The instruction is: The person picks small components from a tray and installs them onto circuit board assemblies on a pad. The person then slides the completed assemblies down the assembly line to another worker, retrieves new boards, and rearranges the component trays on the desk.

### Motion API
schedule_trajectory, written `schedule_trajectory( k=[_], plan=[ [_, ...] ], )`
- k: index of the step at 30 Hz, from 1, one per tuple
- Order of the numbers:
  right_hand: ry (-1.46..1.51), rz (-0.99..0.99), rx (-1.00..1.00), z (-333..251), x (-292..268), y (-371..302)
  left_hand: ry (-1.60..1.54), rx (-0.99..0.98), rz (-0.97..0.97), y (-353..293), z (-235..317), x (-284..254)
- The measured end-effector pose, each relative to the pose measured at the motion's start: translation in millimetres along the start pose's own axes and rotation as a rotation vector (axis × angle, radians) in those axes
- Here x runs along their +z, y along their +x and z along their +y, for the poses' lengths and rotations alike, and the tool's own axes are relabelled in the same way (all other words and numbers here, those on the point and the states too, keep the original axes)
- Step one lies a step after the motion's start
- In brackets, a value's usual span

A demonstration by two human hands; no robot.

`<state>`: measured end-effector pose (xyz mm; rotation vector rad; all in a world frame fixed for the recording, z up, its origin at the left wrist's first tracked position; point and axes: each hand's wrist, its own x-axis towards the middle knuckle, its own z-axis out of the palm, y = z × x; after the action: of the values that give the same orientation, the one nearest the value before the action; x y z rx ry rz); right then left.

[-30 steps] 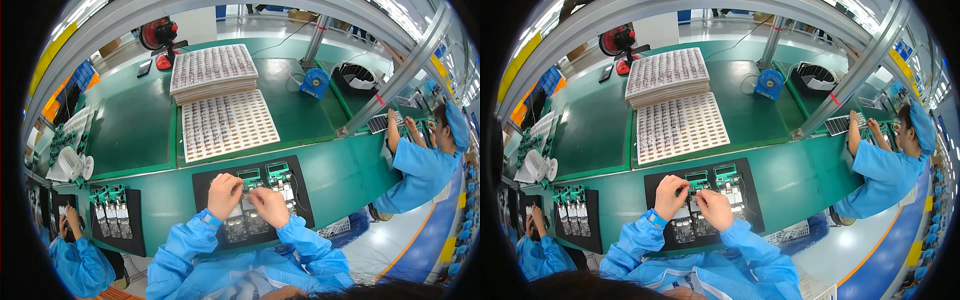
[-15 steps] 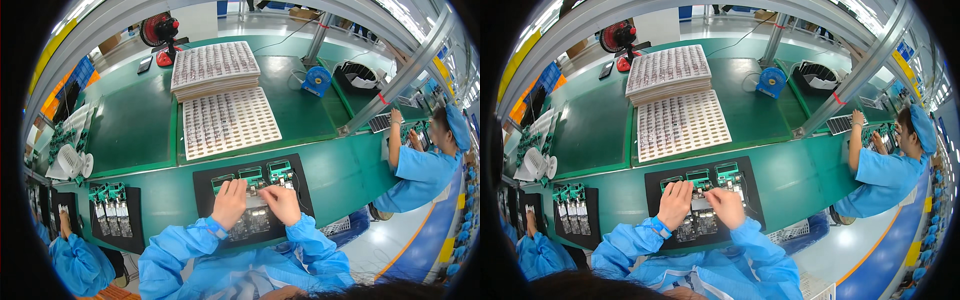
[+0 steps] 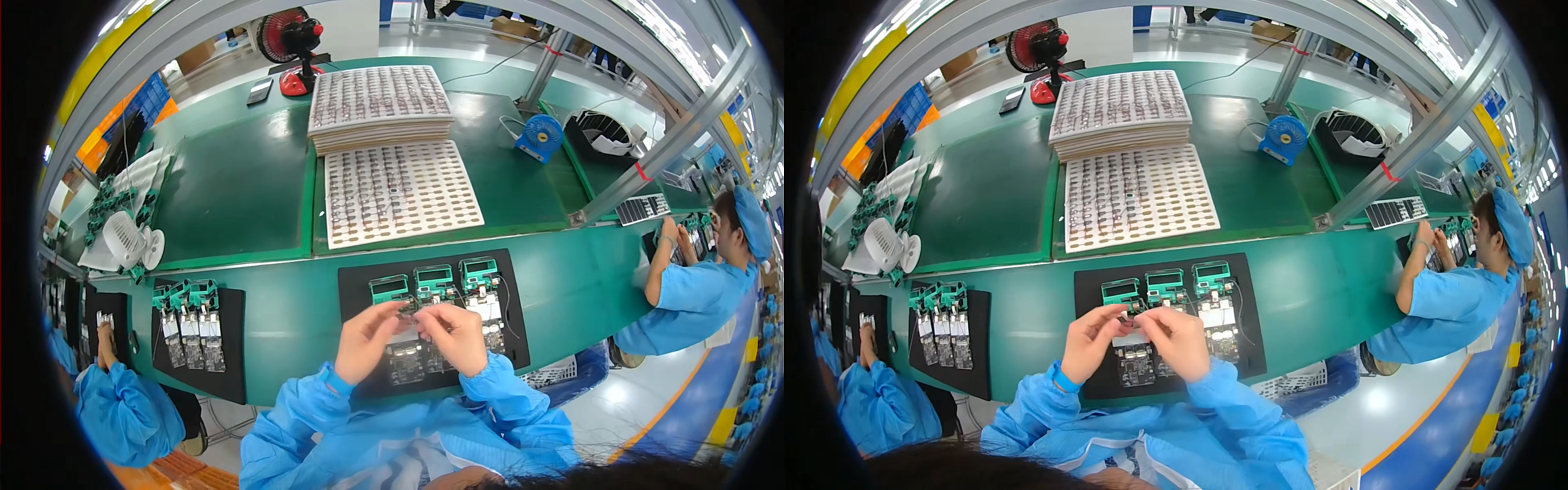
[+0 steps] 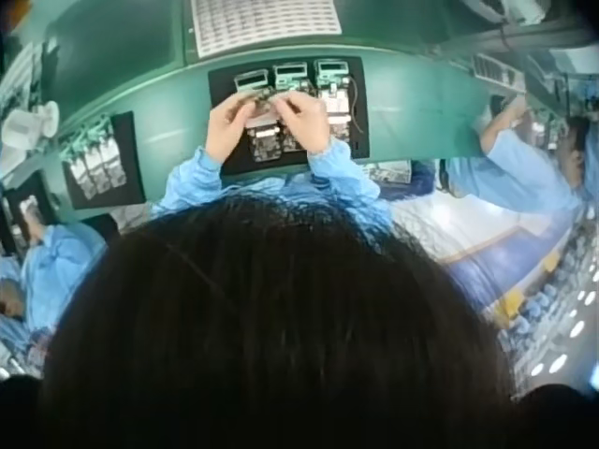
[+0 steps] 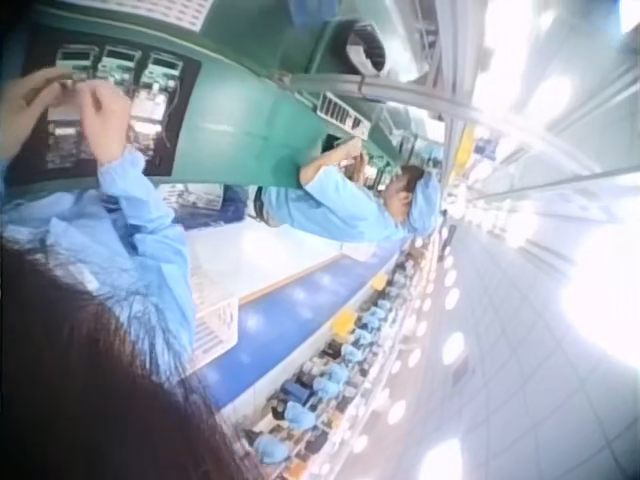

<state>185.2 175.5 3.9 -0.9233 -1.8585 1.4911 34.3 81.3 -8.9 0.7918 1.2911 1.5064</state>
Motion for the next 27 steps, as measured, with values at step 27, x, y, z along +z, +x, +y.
schedule_trajectory(
  k=[27],
  plan=[
    [-0.66,0.059,-0.539,21.3,43.4,14.0,0.851,0.525,0.197,23.2,-10.1,-29.5]
  ],
)
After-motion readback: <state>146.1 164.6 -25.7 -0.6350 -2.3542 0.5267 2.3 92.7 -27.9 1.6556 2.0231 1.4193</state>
